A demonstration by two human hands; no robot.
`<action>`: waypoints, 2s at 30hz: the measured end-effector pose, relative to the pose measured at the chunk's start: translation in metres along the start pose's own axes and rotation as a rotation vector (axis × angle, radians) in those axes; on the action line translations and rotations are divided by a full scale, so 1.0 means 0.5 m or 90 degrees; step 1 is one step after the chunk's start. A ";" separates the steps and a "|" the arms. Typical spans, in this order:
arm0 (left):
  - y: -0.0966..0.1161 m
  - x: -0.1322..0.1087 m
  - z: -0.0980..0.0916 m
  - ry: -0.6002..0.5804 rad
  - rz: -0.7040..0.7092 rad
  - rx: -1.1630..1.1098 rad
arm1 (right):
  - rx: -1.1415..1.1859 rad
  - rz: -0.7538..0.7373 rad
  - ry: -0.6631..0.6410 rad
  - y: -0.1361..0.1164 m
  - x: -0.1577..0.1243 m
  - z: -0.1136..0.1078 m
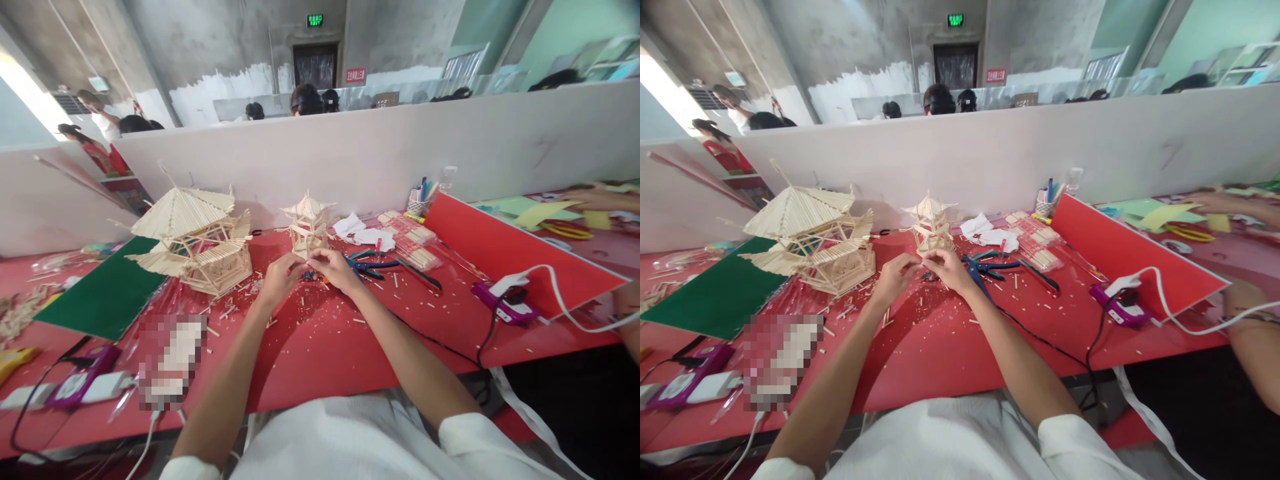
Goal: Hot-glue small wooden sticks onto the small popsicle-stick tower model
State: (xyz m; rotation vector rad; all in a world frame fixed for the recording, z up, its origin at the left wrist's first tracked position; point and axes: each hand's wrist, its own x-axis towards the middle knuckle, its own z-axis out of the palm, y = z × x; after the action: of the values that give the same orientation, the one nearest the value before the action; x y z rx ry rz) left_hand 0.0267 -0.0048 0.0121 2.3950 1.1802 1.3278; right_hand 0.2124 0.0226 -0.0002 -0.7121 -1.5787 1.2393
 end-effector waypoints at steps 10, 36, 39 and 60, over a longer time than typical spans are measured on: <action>-0.012 -0.003 0.009 -0.037 0.032 0.038 | -0.054 0.003 -0.008 -0.003 0.005 -0.015; -0.057 -0.005 -0.021 -0.060 -0.151 0.235 | -0.011 0.031 0.004 -0.005 0.003 -0.011; -0.037 -0.002 -0.026 -0.062 -0.177 0.251 | -0.038 0.020 -0.002 0.001 0.003 -0.009; -0.031 0.001 -0.018 -0.222 -0.089 0.016 | -0.410 -0.086 -0.071 -0.015 -0.013 0.004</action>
State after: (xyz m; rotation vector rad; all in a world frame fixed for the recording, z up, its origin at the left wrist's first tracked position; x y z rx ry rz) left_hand 0.0113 0.0040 0.0105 2.3812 1.2370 0.8163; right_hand 0.2136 0.0140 0.0048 -0.9224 -2.1090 0.6684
